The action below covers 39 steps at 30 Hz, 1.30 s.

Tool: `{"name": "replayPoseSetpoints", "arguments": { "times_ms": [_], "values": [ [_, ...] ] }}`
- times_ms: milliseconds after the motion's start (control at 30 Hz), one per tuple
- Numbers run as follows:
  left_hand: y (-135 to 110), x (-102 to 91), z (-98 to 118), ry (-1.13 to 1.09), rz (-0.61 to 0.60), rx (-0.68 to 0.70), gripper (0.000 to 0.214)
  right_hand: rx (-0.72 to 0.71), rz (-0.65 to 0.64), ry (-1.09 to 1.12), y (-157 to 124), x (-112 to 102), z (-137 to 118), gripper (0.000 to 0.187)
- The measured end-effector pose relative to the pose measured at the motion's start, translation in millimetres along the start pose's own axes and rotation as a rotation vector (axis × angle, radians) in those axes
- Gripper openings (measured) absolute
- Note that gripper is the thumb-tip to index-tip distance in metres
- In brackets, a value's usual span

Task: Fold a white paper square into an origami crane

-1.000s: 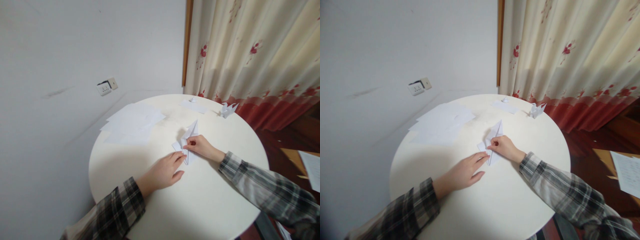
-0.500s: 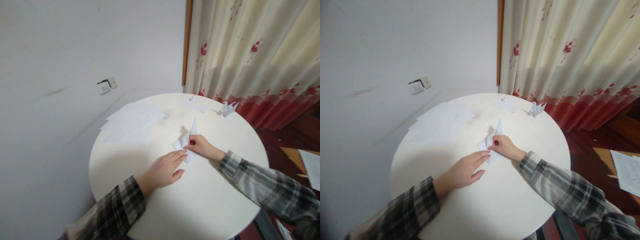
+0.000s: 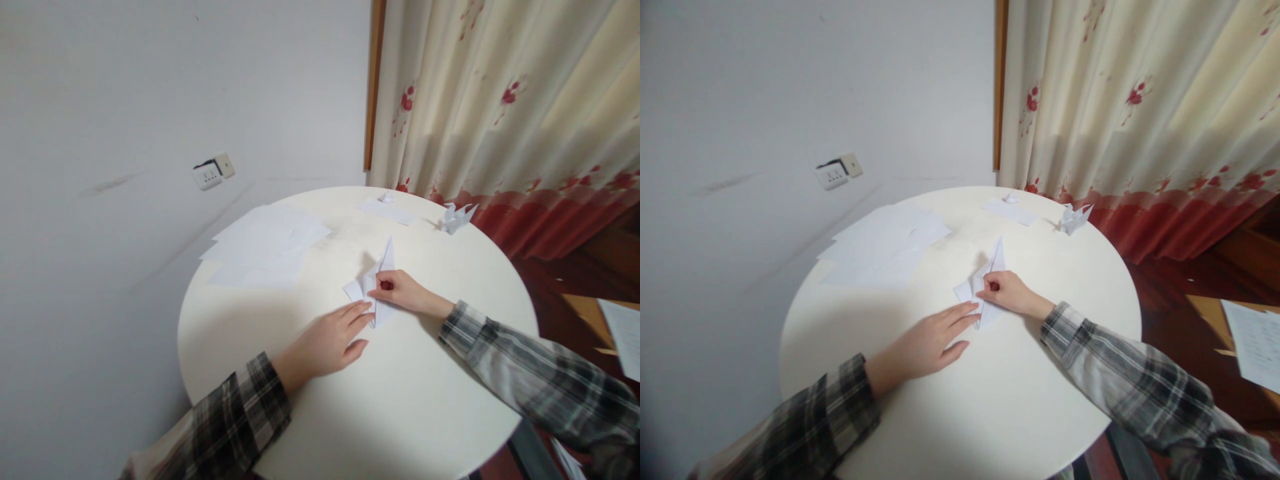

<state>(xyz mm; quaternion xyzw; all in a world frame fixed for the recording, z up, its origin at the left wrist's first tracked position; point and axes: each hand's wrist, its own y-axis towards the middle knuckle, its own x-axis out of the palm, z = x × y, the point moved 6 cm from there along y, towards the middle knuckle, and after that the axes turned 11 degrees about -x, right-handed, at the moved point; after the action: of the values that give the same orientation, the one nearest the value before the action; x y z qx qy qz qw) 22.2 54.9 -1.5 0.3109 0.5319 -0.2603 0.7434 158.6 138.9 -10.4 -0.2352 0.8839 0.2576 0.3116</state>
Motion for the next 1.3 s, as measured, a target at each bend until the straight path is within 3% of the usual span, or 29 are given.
{"name": "replayPoseSetpoints", "arguments": {
  "times_ms": [367, 733, 1300],
  "values": [
    [-0.2, 1.2, -0.3, -0.012, -0.029, 0.012, 0.046, 0.011, -0.013, 0.072, 0.9, 3.6, 2.7, 0.030],
    [-0.1, 4.0, -1.3, -0.002, -0.029, 0.015, 0.046, 0.069, 0.051, -0.129, 1.0, -0.6, 0.9, 0.018],
    [-0.9, 1.3, -1.4, -0.011, -0.022, 0.011, 0.046, 0.062, -0.009, -0.250, 4.2, -1.2, -4.6, 0.010]
  ]
}}
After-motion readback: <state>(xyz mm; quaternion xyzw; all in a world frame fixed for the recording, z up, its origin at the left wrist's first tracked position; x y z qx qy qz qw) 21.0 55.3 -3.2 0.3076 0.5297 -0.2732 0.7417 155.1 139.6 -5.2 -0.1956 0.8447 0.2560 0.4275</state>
